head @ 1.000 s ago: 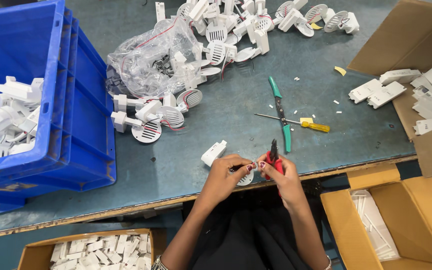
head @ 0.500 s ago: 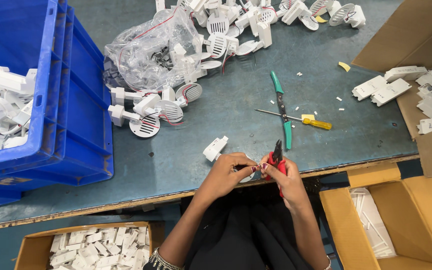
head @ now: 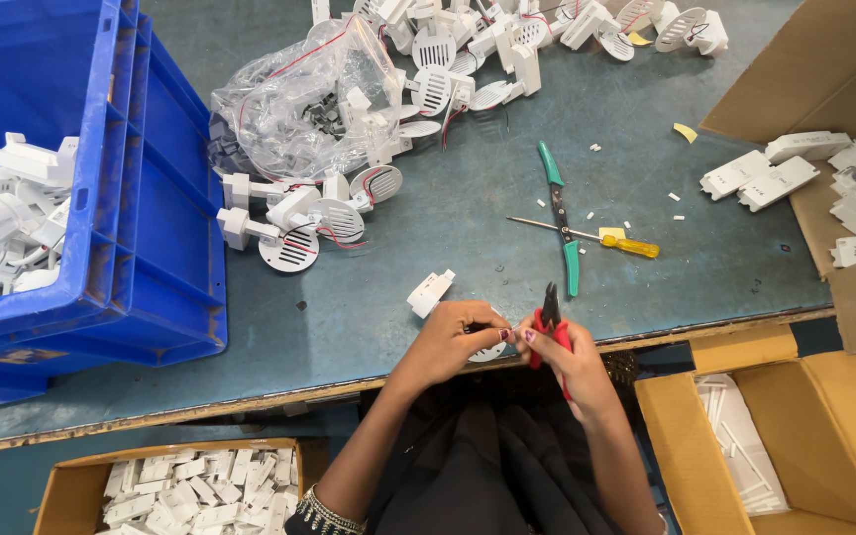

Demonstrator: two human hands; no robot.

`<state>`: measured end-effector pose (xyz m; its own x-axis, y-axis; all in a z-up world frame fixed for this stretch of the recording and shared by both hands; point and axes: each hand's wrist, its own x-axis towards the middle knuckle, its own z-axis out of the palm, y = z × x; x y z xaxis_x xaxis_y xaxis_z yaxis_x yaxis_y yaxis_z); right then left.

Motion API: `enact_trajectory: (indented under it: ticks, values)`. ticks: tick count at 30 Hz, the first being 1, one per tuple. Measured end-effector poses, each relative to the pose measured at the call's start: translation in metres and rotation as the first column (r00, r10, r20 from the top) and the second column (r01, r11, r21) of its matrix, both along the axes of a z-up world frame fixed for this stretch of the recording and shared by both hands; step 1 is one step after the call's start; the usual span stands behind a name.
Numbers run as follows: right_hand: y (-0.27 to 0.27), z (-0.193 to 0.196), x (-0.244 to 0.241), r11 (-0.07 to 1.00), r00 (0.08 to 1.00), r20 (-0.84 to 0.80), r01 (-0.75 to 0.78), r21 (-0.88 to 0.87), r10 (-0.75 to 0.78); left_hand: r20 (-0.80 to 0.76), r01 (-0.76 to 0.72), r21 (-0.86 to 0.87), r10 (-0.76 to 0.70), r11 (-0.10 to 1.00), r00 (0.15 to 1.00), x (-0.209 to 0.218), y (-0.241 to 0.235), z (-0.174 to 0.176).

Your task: The person uses red-handled pliers to strip the insulation from wires on small white plastic electronic components. They handle the components one at a time, strip the wires, and place the finished items on the table.

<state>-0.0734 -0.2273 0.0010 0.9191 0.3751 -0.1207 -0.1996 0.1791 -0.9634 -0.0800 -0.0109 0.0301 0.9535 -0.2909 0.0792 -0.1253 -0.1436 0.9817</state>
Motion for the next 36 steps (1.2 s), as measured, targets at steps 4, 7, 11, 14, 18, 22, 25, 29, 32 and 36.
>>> enact_trajectory:
  ticks: [4, 7, 11, 14, 18, 22, 25, 29, 32, 36]
  values:
    - [-0.013, -0.01, -0.015, 0.981, 0.99, -0.098, -0.119, -0.15, 0.105, 0.006, 0.067, 0.007, -0.067, 0.998, 0.998, 0.001, 0.011, -0.002]
    - [-0.016, -0.017, -0.029, 0.97, 0.976, -0.159, -0.174, -0.172, 0.148, 0.019, 0.074, 0.021, -0.074, 0.997, 0.997, 0.001, 0.011, -0.002]
    - [-0.013, -0.018, -0.037, 0.966, 0.97, -0.164, -0.204, -0.155, 0.179, 0.024, 0.053, 0.087, -0.056, 0.995, 0.998, -0.001, 0.007, 0.002]
    - [-0.013, -0.016, -0.036, 0.967, 0.972, -0.156, -0.202, -0.153, 0.178, 0.035, 0.062, 0.074, -0.065, 0.995, 0.997, 0.0, 0.006, 0.007]
    - [-0.013, -0.016, -0.035, 0.961, 0.964, -0.166, -0.233, -0.151, 0.207, 0.03, 0.061, 0.117, -0.065, 0.991, 0.997, -0.001, 0.005, 0.011]
    - [-0.015, -0.02, -0.033, 0.952, 0.958, -0.176, -0.256, -0.168, 0.226, 0.026, 0.076, 0.136, -0.081, 0.988, 0.996, 0.001, 0.005, 0.012]
    - [-0.016, -0.021, -0.032, 0.947, 0.955, -0.18, -0.267, -0.176, 0.236, 0.029, 0.079, 0.138, -0.084, 0.987, 0.996, 0.002, 0.004, 0.011]
    - [-0.017, -0.022, -0.032, 0.945, 0.958, -0.171, -0.263, -0.195, 0.231, 0.035, 0.087, 0.153, -0.094, 0.984, 0.995, 0.003, 0.004, 0.01]
    - [-0.018, -0.022, -0.031, 0.941, 0.961, -0.166, -0.255, -0.222, 0.221, 0.055, 0.091, 0.167, -0.102, 0.982, 0.993, 0.003, 0.004, 0.009]
    - [-0.018, -0.023, -0.029, 0.945, 0.961, -0.176, -0.248, -0.211, 0.213, 0.066, 0.09, 0.163, -0.102, 0.982, 0.993, 0.003, 0.004, 0.009]
